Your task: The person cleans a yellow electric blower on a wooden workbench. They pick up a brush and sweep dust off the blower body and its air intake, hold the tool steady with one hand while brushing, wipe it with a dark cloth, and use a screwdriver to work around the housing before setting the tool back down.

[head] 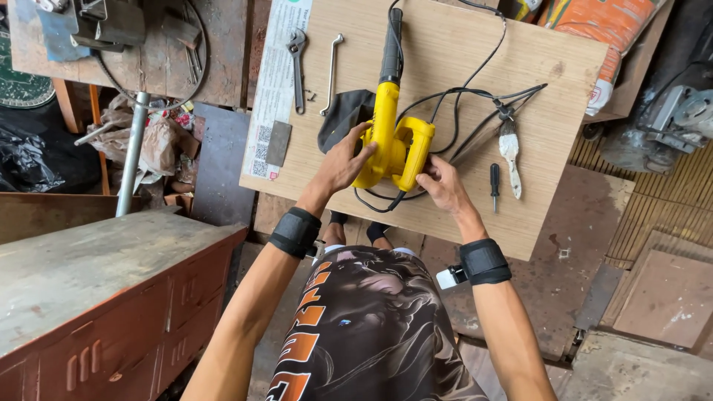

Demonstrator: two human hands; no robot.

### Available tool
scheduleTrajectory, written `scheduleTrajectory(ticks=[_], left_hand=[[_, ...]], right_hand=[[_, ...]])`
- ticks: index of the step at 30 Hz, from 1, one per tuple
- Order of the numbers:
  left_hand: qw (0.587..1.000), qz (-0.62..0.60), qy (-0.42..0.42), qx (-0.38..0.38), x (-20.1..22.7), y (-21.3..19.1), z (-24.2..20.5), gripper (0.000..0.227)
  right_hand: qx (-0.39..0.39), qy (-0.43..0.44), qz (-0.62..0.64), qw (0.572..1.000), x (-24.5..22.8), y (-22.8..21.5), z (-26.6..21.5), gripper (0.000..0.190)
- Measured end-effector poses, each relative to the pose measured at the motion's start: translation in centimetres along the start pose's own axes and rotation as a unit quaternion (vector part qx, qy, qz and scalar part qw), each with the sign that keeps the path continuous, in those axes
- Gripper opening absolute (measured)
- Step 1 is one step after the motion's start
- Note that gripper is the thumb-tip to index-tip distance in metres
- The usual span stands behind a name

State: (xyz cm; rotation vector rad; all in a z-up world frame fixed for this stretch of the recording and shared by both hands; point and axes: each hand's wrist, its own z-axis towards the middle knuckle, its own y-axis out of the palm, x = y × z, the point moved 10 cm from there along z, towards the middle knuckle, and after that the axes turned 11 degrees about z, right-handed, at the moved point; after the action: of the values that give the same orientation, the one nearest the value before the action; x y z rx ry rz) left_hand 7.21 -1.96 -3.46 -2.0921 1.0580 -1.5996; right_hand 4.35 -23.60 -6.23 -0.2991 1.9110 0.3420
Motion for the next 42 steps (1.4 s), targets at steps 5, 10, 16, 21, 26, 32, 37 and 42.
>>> scheduleTrajectory(ticks=[5,10,16,21,26,32,37,42], left_hand=[[0.999,-0.012,-0.03,-0.005,-0.6,-0.2,-0.4,0.058],[0.999,-0.026,-0.041,-0.011,-1.0,-0.2,-0.7,0.059],[1.0,-0.013,-0.006,0.01,-1.4,-0.1,-0.7,0.059],[0.999,-0.025,0.016,0.016,-1.9,0.3,-1.0,0.062],[0.999,0.051,0.0,0.001,1.4,-0.4,-1.3,0.095],[0.999,0.011,0.022,0.032,0.5,0.7,-1.0,0.103],[0.991,-0.125,-0.009,-0.055,-3.1,2.5,-0.8,0.096],[0.939,-0.305,-0.061,-0.148,-4.7,2.9,-1.3,0.085]], right_hand=[[0.009,0.019,-0.004,1.0,0.1,-0.3,-0.1,0.056],[0.011,-0.008,-0.032,0.999,1.1,-0.8,-0.1,0.052],[0.035,0.039,-0.017,0.998,1.9,-0.6,0.3,0.059],[0.038,0.033,-0.018,0.999,2.0,-0.7,0.4,0.062],[0.052,0.038,-0.046,0.997,2.1,-0.4,0.5,0.063],[0.05,0.012,-0.076,0.996,-2.6,1.5,0.1,0.069],[0.042,0.003,-0.148,0.988,-7.3,3.5,0.3,0.075],[-0.031,0.018,-0.166,0.985,-7.5,5.9,0.5,0.071]])
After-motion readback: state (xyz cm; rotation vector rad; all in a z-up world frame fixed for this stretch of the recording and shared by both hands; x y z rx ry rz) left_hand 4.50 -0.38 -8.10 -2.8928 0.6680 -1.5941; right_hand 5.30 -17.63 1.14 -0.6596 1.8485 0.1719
